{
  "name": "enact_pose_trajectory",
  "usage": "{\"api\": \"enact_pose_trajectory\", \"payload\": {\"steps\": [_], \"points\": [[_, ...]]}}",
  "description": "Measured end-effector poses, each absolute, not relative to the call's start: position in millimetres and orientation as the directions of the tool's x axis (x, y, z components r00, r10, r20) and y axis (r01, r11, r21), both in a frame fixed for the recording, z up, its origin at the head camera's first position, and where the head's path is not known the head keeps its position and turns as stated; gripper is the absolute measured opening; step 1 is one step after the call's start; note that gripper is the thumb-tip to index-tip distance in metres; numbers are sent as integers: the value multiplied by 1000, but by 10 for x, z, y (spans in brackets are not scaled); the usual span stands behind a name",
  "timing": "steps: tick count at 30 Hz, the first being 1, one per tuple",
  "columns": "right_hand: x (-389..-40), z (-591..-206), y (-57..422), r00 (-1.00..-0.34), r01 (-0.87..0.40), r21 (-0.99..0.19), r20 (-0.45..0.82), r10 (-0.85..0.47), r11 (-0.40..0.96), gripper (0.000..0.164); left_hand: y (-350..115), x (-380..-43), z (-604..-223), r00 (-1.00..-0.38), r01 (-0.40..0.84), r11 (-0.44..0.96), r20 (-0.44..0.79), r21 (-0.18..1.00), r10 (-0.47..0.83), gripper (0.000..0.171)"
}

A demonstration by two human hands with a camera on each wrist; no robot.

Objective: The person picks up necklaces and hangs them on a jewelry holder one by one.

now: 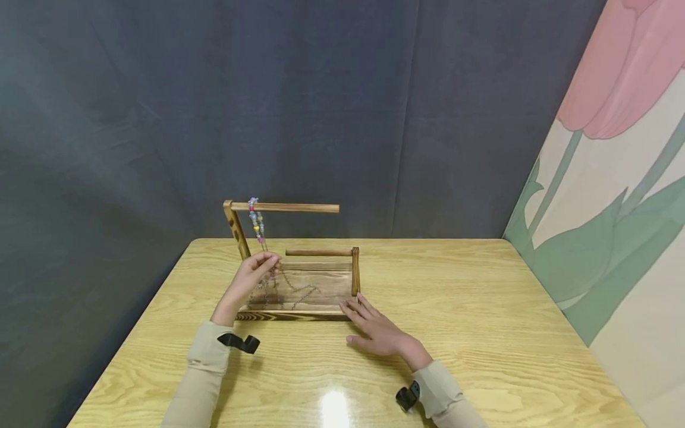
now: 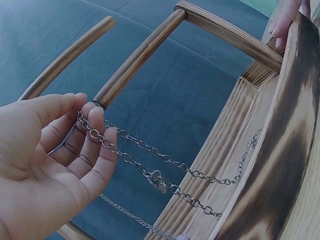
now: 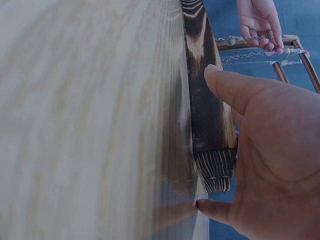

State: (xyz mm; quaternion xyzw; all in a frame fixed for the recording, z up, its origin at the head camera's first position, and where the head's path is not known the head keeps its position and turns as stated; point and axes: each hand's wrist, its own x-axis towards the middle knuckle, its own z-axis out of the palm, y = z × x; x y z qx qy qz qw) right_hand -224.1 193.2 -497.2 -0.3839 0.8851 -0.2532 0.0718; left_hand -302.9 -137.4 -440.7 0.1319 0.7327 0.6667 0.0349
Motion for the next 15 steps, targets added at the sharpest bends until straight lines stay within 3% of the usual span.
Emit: {"api": "enact_pose_trajectory", "payload": {"steps": [15], "points": [[-2249,-4987,1937,-694,-645,-501,70,-716,577,70,-1413,-2911,-4166,-948,227,77,202,971,245,30]]}}
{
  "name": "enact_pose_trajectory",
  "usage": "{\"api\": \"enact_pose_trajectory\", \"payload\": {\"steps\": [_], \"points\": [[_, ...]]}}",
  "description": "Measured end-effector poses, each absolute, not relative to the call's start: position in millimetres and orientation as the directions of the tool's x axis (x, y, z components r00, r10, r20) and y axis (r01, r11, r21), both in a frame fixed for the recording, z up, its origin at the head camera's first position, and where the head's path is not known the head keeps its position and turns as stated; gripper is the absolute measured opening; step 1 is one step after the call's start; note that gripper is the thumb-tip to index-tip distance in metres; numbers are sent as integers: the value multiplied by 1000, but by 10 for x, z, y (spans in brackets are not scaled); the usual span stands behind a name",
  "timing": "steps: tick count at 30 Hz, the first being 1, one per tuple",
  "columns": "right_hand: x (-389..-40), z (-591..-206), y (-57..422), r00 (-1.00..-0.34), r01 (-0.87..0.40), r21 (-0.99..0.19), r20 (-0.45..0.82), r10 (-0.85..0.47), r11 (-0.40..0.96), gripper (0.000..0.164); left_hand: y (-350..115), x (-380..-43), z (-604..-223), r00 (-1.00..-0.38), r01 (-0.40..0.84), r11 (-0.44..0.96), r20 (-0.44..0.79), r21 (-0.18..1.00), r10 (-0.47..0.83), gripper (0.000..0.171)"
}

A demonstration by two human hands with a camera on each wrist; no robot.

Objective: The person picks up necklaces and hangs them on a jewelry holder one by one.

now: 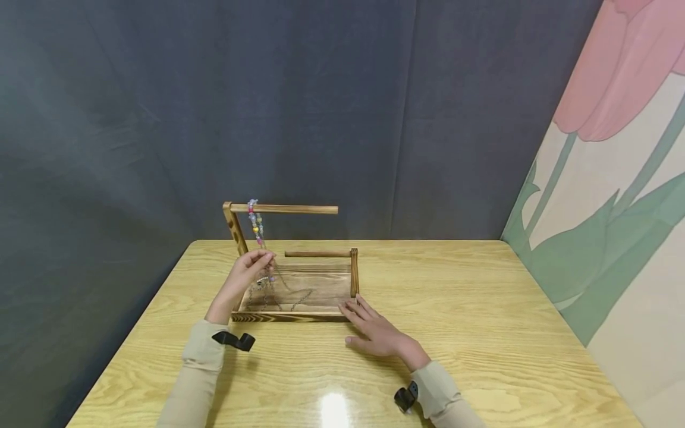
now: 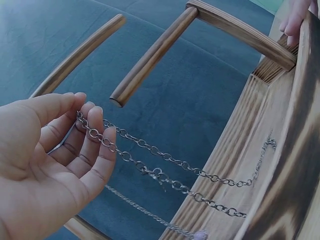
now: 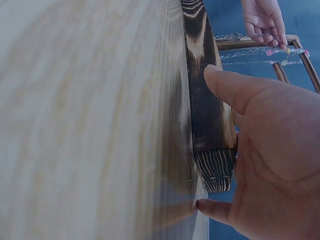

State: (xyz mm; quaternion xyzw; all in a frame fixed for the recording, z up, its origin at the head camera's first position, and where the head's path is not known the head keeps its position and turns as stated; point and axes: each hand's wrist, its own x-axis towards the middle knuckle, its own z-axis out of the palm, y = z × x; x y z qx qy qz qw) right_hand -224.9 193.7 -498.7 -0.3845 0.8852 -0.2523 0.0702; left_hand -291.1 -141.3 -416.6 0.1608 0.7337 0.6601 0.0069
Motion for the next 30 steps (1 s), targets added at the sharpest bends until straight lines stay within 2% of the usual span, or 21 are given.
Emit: {"api": "enact_pose_trajectory", "payload": {"steps": [13,20,30], "points": [[-2233,-4955,1928,-695,-643,-503,66,-716,578,70,-1412,-2970,-4098,-936,293,97,265,951,230,27],[-2229,-4947,1922,-697,-642,-497,62,-714,584,69,-1449,-3101,-4199,-932,305,67,284,950,224,25],[-2229,-4940,1919,-702,-637,-495,55,-710,591,69,-1451,-3165,-4170,-936,311,84,290,947,198,37]]}}
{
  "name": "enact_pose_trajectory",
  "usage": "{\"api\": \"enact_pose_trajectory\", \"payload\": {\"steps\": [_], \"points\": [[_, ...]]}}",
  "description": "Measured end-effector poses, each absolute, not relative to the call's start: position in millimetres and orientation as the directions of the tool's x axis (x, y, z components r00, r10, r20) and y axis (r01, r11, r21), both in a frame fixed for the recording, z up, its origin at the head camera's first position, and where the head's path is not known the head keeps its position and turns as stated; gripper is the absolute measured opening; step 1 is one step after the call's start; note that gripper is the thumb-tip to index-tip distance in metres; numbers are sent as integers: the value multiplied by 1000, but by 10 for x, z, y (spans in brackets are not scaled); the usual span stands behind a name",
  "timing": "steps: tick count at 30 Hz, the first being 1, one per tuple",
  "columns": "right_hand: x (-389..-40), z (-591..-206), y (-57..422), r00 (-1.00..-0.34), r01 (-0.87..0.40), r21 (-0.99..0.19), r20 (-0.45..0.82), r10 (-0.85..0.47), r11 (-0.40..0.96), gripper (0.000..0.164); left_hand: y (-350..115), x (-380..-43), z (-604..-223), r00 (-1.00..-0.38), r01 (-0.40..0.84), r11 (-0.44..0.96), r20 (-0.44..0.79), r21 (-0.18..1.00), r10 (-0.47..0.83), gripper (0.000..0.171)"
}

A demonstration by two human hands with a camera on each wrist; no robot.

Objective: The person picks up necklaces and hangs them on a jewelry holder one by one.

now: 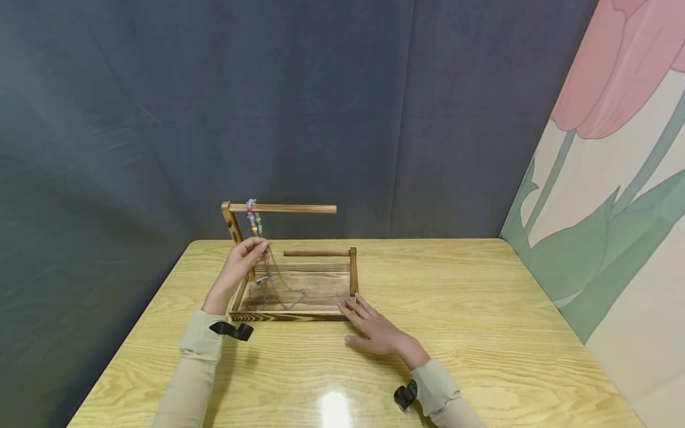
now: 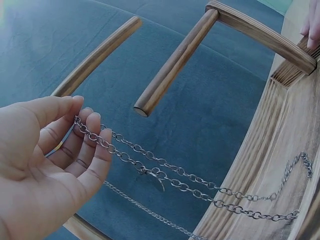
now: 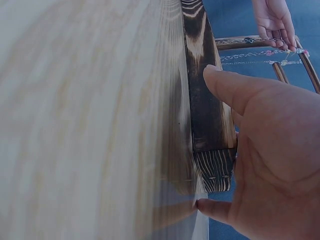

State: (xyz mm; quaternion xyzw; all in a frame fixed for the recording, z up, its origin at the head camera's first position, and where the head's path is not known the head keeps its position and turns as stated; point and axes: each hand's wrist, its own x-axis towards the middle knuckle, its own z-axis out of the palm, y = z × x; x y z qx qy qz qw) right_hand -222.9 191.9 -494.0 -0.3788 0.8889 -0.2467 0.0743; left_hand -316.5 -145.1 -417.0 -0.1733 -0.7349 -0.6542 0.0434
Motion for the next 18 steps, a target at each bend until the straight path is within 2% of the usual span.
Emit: {"api": "enact_pose_trajectory", "payload": {"steps": [10,18], "points": [[-2225,-4963,1930,-699,-636,-500,51,-713,588,70,-1402,-3044,-3947,-937,305,63,288,950,196,27],[-2218,-4959,1934,-697,-643,-480,44,-716,597,71,-1370,-3005,-3860,-926,341,91,317,936,205,26]]}}
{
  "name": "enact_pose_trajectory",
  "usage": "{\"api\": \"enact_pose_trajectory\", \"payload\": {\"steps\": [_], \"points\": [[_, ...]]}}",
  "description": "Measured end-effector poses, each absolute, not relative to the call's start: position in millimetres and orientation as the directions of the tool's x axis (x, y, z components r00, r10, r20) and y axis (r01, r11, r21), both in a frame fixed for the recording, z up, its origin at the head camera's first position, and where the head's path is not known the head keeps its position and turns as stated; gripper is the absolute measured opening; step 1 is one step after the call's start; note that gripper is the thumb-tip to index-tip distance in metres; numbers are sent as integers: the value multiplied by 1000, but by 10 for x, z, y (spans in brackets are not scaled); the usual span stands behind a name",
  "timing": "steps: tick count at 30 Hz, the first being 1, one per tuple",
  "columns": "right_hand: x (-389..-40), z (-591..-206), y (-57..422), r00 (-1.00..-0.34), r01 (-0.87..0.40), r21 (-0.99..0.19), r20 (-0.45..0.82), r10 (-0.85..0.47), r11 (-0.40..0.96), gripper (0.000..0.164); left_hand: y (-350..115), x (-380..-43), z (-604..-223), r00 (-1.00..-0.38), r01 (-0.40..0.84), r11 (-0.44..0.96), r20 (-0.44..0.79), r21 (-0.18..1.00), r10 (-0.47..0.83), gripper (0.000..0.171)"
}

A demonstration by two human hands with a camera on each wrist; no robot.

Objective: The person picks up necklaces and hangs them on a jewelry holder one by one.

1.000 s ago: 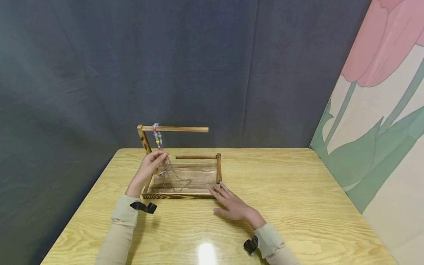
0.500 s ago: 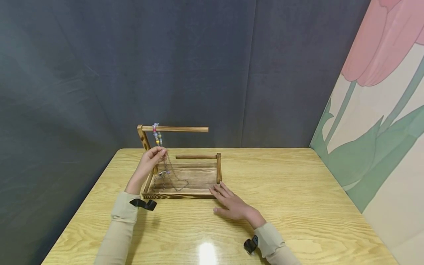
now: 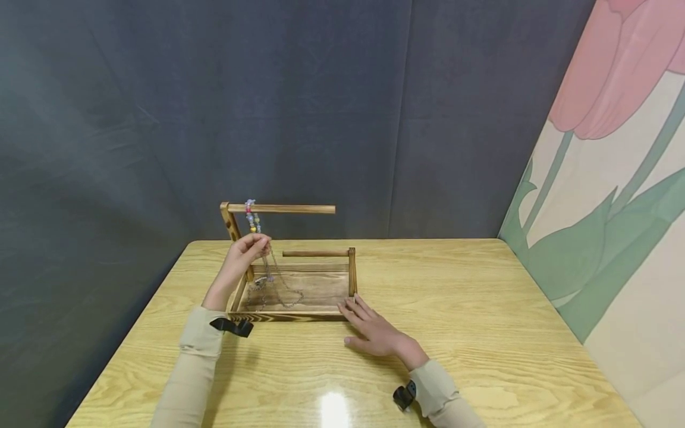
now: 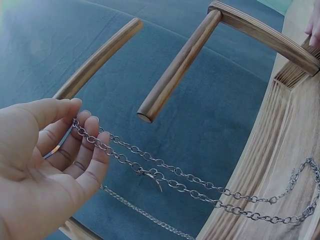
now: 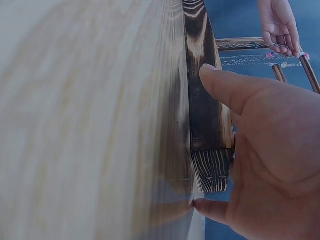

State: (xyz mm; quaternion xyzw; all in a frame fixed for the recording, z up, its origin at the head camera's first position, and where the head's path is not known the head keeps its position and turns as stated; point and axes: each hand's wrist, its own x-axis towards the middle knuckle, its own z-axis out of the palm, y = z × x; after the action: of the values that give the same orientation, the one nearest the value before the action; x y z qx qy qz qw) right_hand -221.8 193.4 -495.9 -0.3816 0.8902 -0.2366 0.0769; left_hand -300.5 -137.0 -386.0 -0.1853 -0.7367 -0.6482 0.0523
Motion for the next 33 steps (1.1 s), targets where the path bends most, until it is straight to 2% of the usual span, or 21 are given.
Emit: {"api": "enact_pose_trajectory", "payload": {"steps": [8,19,26,33], "points": [[-2213,-4953,1938,-701,-641,-471,39,-712,606,70,-1352,-3059,-3825,-936,313,56,298,948,186,29],[-2238,-4944,1966,-717,-645,-473,101,-690,601,63,-1324,-3064,-3789,-938,308,55,294,950,184,31],[-2276,-4961,2022,-731,-626,-516,128,-670,584,56,-1336,-3237,-3942,-925,355,78,338,932,174,31],[-2329,-4972,2067,-732,-606,-564,118,-671,561,57,-1328,-3195,-3824,-927,346,86,326,934,184,32]]}}
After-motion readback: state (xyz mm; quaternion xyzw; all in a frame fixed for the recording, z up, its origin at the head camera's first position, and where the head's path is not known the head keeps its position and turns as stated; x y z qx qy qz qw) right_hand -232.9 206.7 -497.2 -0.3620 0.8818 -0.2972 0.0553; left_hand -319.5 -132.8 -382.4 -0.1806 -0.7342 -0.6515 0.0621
